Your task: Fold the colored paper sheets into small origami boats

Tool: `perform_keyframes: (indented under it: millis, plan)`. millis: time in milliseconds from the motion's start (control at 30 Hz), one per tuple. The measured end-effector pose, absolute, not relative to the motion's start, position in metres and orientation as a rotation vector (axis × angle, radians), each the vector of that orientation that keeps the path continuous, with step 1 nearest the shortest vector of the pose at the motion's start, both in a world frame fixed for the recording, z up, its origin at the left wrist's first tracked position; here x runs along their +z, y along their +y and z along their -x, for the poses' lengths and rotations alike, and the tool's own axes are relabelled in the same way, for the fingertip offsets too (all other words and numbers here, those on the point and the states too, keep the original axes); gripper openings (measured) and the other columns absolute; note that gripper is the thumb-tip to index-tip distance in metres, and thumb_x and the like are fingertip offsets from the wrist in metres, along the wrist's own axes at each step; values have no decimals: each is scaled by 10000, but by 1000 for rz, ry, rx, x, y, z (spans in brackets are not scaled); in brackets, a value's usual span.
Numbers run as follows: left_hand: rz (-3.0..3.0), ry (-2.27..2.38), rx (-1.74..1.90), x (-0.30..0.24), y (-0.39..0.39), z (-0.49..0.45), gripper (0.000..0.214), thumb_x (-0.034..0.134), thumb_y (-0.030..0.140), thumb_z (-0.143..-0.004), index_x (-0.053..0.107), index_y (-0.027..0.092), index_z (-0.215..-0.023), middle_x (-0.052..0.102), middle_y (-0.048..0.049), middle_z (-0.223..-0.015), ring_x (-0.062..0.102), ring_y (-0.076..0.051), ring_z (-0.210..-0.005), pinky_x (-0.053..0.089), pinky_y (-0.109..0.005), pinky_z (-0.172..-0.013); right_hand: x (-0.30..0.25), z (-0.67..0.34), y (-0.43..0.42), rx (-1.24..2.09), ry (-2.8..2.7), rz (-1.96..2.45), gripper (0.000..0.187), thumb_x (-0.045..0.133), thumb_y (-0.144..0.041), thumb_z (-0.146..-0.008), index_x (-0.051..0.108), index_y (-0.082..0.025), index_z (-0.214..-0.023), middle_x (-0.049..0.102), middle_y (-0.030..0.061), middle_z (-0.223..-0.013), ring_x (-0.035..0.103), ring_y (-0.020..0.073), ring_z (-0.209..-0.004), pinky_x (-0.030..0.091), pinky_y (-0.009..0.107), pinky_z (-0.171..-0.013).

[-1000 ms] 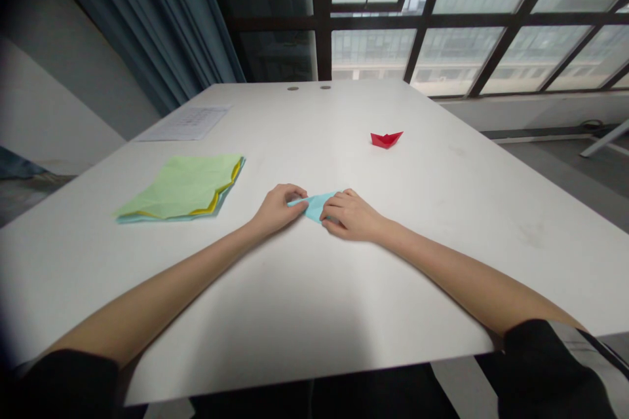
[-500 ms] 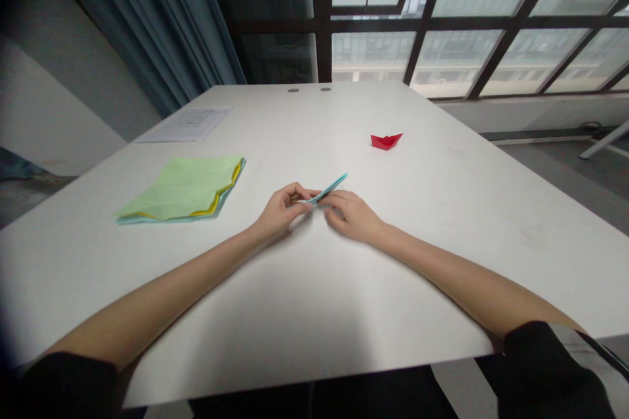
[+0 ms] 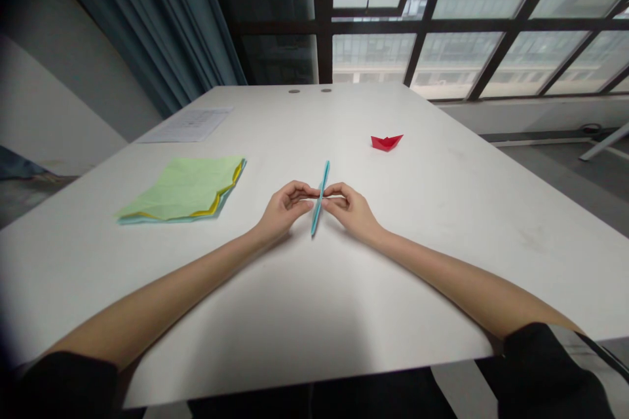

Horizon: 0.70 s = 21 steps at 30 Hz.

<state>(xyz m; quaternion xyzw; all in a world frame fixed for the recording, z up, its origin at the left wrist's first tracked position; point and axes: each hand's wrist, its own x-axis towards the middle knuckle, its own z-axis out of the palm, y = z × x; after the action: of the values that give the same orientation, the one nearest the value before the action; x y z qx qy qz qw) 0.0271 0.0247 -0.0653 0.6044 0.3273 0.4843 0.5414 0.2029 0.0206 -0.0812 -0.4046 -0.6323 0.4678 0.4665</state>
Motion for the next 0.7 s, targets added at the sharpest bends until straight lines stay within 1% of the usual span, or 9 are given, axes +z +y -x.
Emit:
perform_keyframes:
  millis: [100, 167, 300, 433, 700]
  plan:
    - [-1395, 794, 1171, -65, 25, -29, 252, 709, 230, -659, 537, 152, -826, 627, -36, -875, 598, -143, -849, 469, -310, -808, -82, -203, 19, 1207, -1547, 928, 321, 681, -384, -724, 519, -206, -935, 657, 47, -956, 652, 189, -885, 507, 361, -830]
    - [-1387, 808, 1176, -66, 25, -30, 270, 724, 232, -640, 536, 153, -818, 614, -23, -843, 588, -129, -808, 475, -285, -767, -83, -203, 18, 1172, -1588, 920, 317, 696, -369, -713, 522, -206, -922, 643, 49, -982, 650, 191, -912, 501, 362, -857]
    - [-1403, 846, 1181, -67, 25, -30, 299, 738, 220, -617, 534, 155, -824, 587, -1, -799, 569, -110, -766, 473, -250, -713, -83, -203, 16, 1069, -1688, 923, 276, 676, -353, -737, 527, -208, -919, 626, 40, -954, 651, 191, -910, 503, 361, -865]
    - [-1419, 867, 1189, -67, 24, -31, 275, 722, 209, -627, 534, 157, -821, 579, 4, -775, 565, -107, -752, 471, -242, -697, -82, -203, 16, 1034, -1728, 914, 249, 648, -360, -761, 533, -209, -921, 629, 44, -952, 649, 191, -903, 505, 368, -868]
    - [-1413, 847, 1170, -68, 24, -31, 289, 730, 212, -619, 536, 156, -827, 584, -2, -779, 564, -110, -754, 467, -247, -703, -82, -204, 15, 1013, -1723, 933, 281, 684, -365, -724, 542, -212, -912, 641, 39, -927, 649, 191, -887, 506, 372, -875]
